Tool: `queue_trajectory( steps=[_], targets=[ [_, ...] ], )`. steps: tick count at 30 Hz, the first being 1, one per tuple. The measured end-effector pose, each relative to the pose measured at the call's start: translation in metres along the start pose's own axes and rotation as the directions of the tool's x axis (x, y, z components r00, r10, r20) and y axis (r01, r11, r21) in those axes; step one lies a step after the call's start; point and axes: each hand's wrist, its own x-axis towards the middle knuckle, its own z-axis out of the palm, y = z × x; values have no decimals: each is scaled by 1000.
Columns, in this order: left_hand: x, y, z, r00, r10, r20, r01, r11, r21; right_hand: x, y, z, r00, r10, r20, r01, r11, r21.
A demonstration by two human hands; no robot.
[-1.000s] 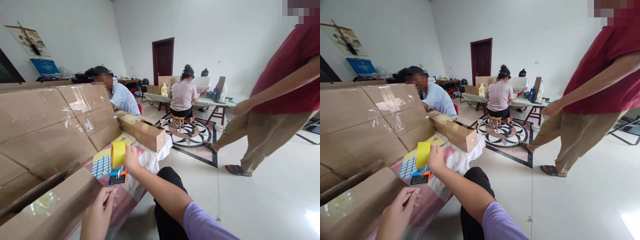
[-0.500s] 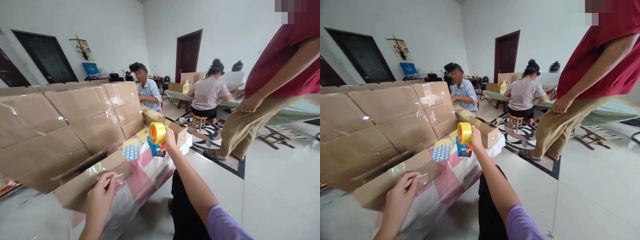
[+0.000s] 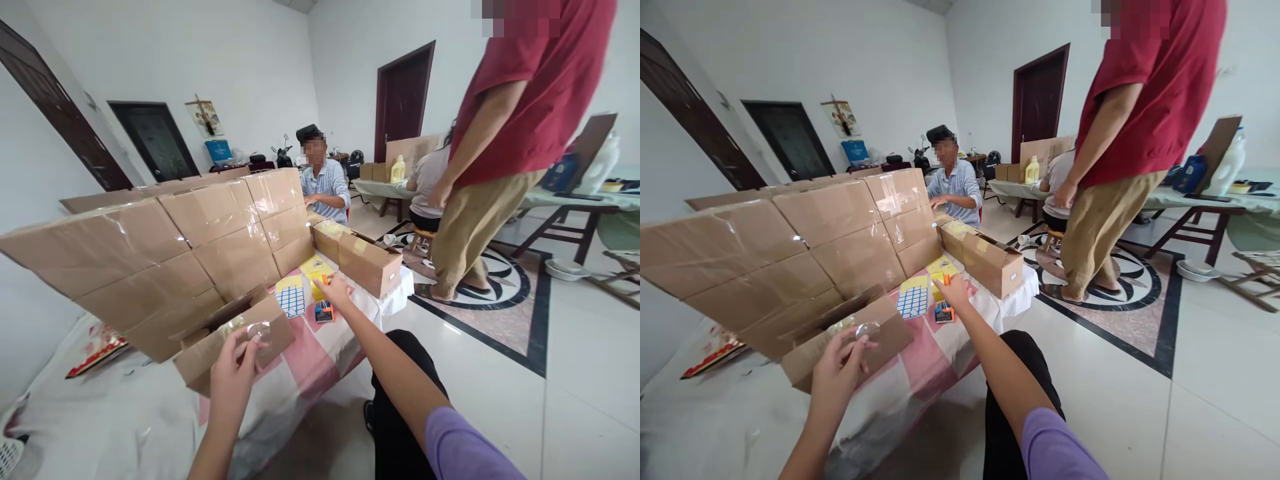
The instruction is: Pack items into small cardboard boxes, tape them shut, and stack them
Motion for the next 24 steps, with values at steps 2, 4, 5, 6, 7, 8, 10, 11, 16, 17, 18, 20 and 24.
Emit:
queue_trajectory(
  steps=[2, 4, 5, 6, 7, 8, 10, 11, 16, 17, 18, 20, 24],
  targets=[
    [0, 0, -2, 1000, 17, -11, -16, 999, 46, -8, -12, -4, 993, -112, -31, 110, 991, -80],
    [-1, 2, -4, 999, 40, 9, -41, 994, 105, -26, -24, -3, 938, -310, 156, 327, 940, -98],
    [-2, 2, -4, 998, 49, 35, -53, 990, 134, -37, -30, -2, 868, -400, 293, 434, 899, -58],
    [-3, 2, -4, 996, 58, 67, -68, 985, 159, -50, -35, 1, 785, -464, 409, 507, 862, 6],
    [-4, 2, -3, 993, 68, 101, -86, 980, 179, -62, -39, 4, 720, -502, 480, 540, 839, 69],
    [-5, 2, -2, 988, 82, 133, -107, 975, 194, -73, -43, 7, 679, -527, 512, 556, 824, 110],
    [-6, 0, 1, 978, 124, 169, -160, 963, 218, -89, -48, 12, 658, -560, 502, 587, 800, 122],
    [-6, -1, 2, 974, 145, 174, -184, 955, 231, -94, -49, 14, 652, -576, 493, 608, 786, 114],
    [-4, 4, 11, 974, 80, 210, -149, 928, 340, -97, -51, 9, 520, -673, 526, 786, 618, 14],
    [-3, 5, 12, 972, 49, 231, -136, 915, 380, -96, -51, 7, 488, -688, 538, 818, 576, -6],
    [-2, 7, 12, 967, 12, 253, -125, 891, 436, -95, -52, 4, 473, -699, 537, 834, 551, -17],
    [0, 6, 12, 951, -76, 298, -120, 801, 586, -93, -57, -5, 505, -715, 484, 816, 577, 0],
    [1, -8, 12, 873, -262, 412, -179, 613, 769, -83, -70, -24, 669, -650, 360, 662, 741, 108]
  ],
)
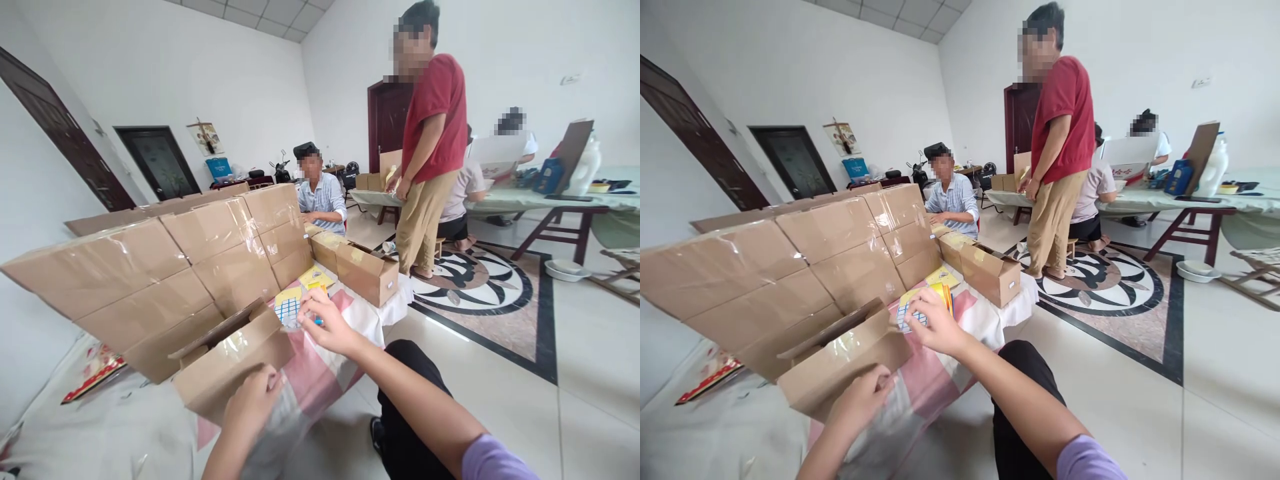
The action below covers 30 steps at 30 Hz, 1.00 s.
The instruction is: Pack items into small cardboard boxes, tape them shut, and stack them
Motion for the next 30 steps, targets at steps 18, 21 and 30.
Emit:
queue_trajectory(
  steps=[18, 21, 30],
  targets=[
    [-4, 6, -24, 873, 174, -455, -145, 985, 98, -1, 5, 5, 972, -15, 235, 9, 1000, 27],
    [7, -6, -34, 701, 252, -667, -97, 961, 261, 1, 9, 7, 964, -38, 264, 38, 999, 4],
    [16, -30, -25, 853, 102, -512, 49, 961, 273, 58, 13, 22, 925, 48, 377, -121, 977, 174]
  ],
)
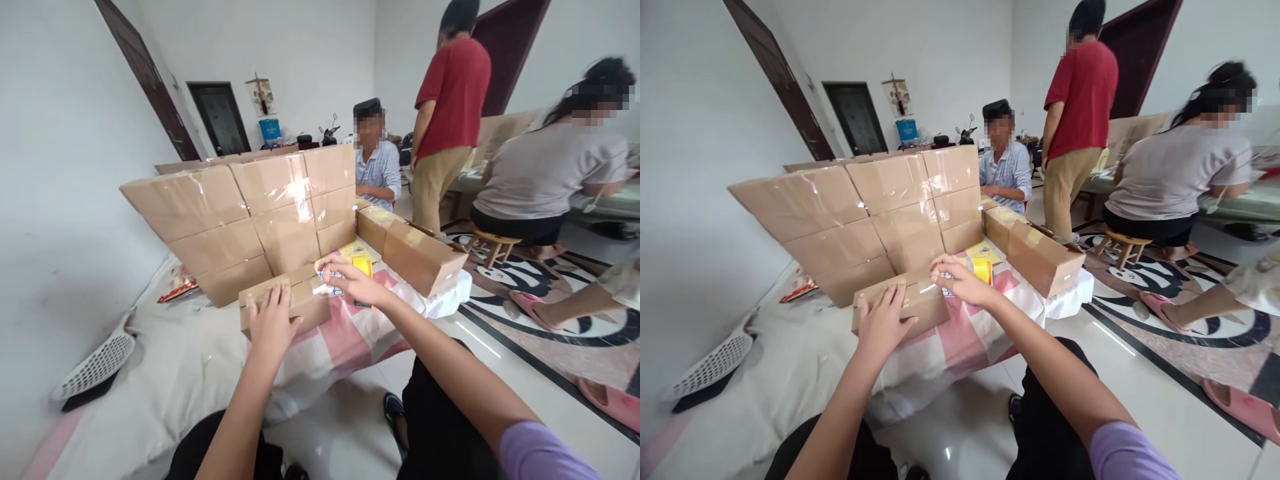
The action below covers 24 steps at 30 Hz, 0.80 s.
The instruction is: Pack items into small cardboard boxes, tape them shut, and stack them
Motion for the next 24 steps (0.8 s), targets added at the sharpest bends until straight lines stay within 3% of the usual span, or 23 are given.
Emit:
queue_trajectory(
  steps=[5, 11, 15, 21, 24],
  targets=[
    [0, 2, 1, 997, -8, 76, 8, 1000, -6, 55, 27, 21, 991, 74, 111, -81, 995, 63],
    [1, -1, 0, 997, -13, 79, 12, 1000, 21, 79, 64, 49, 956, 206, 209, -128, 934, -334],
    [-2, 0, -3, 997, 21, 76, -25, 998, 61, 81, 69, 53, 948, 195, 253, -69, 899, -433],
    [-4, 2, -7, 993, 81, 82, -92, 985, 148, 77, 60, 54, 946, 253, 204, -118, 852, -510],
    [-4, 4, -7, 994, 72, 87, -84, 987, 138, 77, 65, 49, 947, 321, 20, -269, 824, -499]
  ],
)
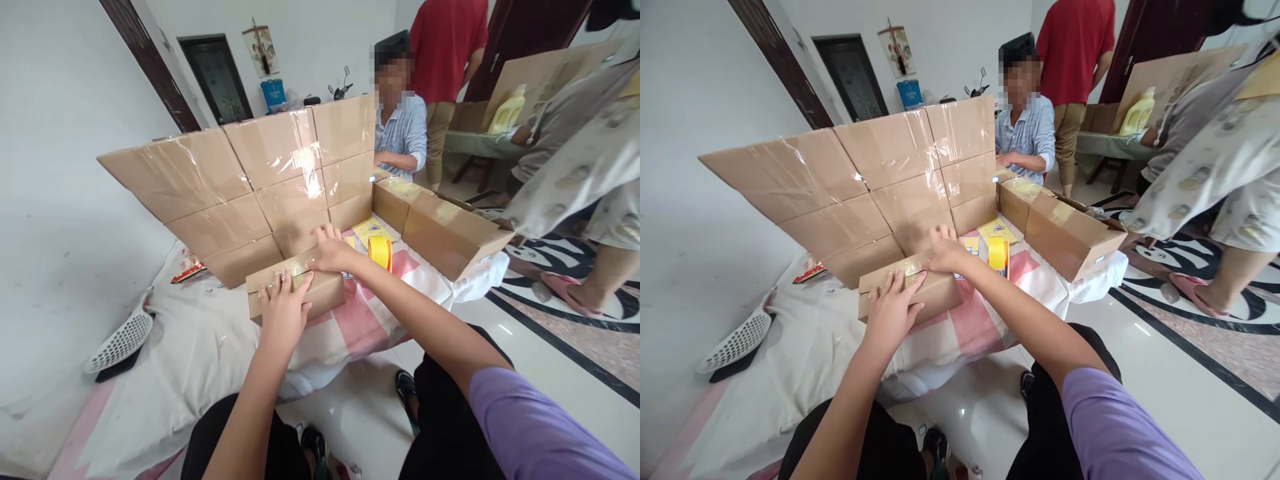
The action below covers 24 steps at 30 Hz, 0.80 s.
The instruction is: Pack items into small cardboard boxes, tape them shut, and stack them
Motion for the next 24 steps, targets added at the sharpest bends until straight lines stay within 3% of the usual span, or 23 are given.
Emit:
queue_trajectory(
  steps=[3, 6, 12, 16, 24],
  targets=[
    [-2, 2, 0, 1000, -13, -24, 12, 999, -34, 4, 12, -1, 984, 144, -107, -111, 958, 265],
    [-4, 2, 2, 998, 28, -53, -32, 996, -81, 2, 19, 0, 990, 139, -11, -118, 881, 457],
    [-3, -3, 16, 982, 135, -131, -155, 976, -152, -17, 13, 4, 985, 122, 125, -167, 862, 478],
    [-2, -7, 23, 971, 168, -169, -195, 968, -156, -25, 11, 5, 970, 193, 147, -242, 828, 506],
    [0, -11, 34, 970, 202, -134, -218, 970, -111, -27, 10, 11, 949, 287, 130, -310, 778, 546]
  ],
)
